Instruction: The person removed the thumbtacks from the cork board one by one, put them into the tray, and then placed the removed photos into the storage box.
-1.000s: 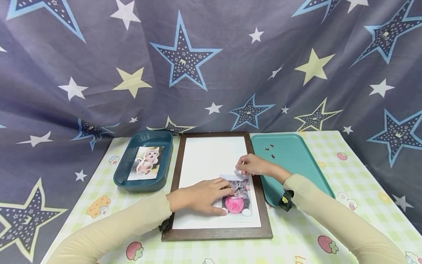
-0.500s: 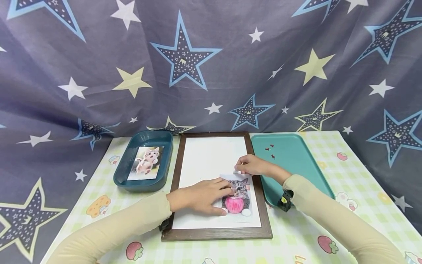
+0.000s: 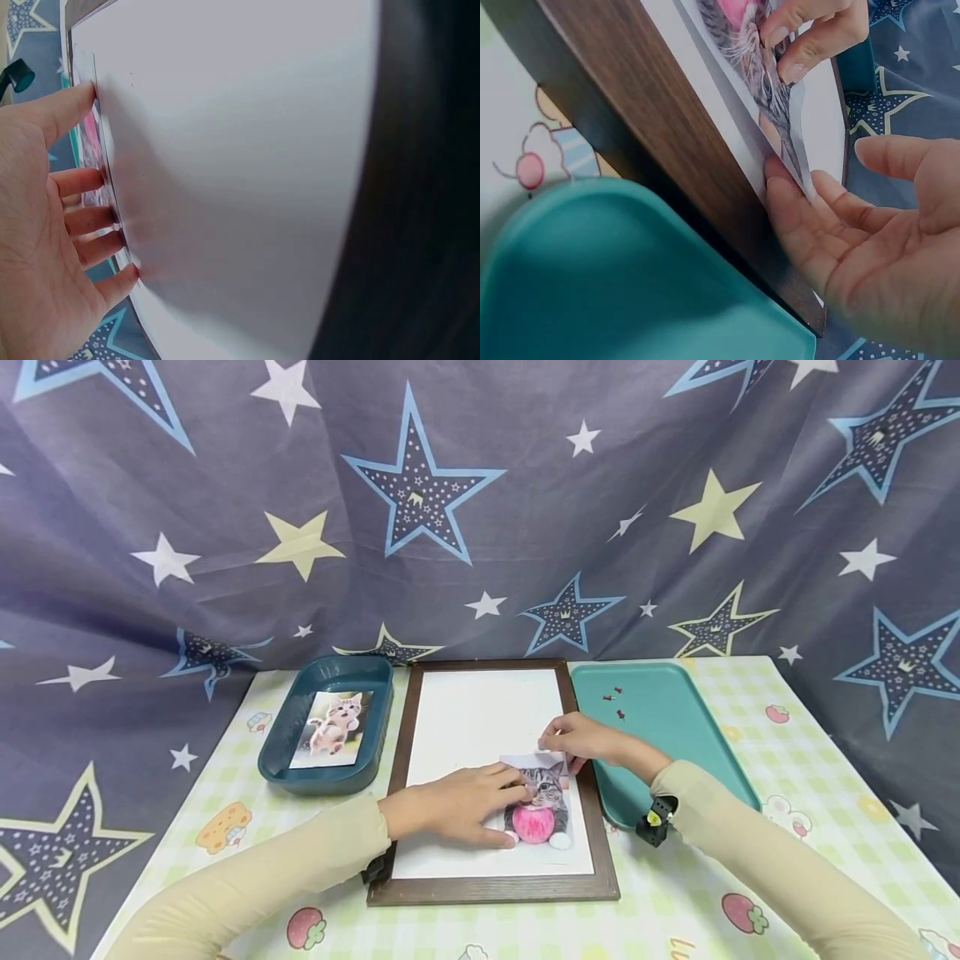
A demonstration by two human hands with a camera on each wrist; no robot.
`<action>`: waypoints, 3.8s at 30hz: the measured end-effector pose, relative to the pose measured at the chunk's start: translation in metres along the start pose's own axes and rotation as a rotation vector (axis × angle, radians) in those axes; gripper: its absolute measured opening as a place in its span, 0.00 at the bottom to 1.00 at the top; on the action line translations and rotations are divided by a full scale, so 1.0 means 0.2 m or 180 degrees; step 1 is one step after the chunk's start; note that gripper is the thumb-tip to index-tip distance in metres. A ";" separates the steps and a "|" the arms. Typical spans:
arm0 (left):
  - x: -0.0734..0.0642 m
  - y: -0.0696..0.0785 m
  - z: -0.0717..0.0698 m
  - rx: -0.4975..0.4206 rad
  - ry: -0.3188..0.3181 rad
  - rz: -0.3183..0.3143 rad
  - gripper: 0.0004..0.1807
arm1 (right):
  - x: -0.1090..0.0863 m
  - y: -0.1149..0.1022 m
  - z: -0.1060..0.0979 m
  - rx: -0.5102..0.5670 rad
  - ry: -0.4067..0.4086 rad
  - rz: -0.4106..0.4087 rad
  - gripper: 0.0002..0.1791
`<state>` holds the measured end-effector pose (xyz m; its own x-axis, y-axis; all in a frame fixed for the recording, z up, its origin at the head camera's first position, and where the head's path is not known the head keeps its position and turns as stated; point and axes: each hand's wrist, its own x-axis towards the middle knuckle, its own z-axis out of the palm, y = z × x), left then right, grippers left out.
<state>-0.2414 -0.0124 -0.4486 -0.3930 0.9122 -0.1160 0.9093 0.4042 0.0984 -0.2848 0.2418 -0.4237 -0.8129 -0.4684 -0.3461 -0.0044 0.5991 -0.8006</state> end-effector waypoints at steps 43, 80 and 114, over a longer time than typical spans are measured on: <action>0.01 0.01 -0.01 -0.0032 -0.0021 -0.0044 0.39 | -0.14 0.08 0.00 0.1622 -0.0560 0.0815 0.07; -0.13 -0.09 -0.09 -0.0160 0.0688 -0.0370 0.28 | -0.11 0.09 0.02 0.1778 -0.0568 0.0736 0.07; -1.00 -0.89 -0.41 -0.3959 0.1952 -0.4070 0.36 | -0.08 0.08 0.03 0.1769 -0.0547 0.0726 0.19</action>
<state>-0.3364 -0.2618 -0.3623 -0.9057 -0.1558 -0.3943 -0.4240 0.3234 0.8460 -0.2683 0.2555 -0.4325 -0.6522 -0.4939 -0.5751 0.4996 0.2905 -0.8161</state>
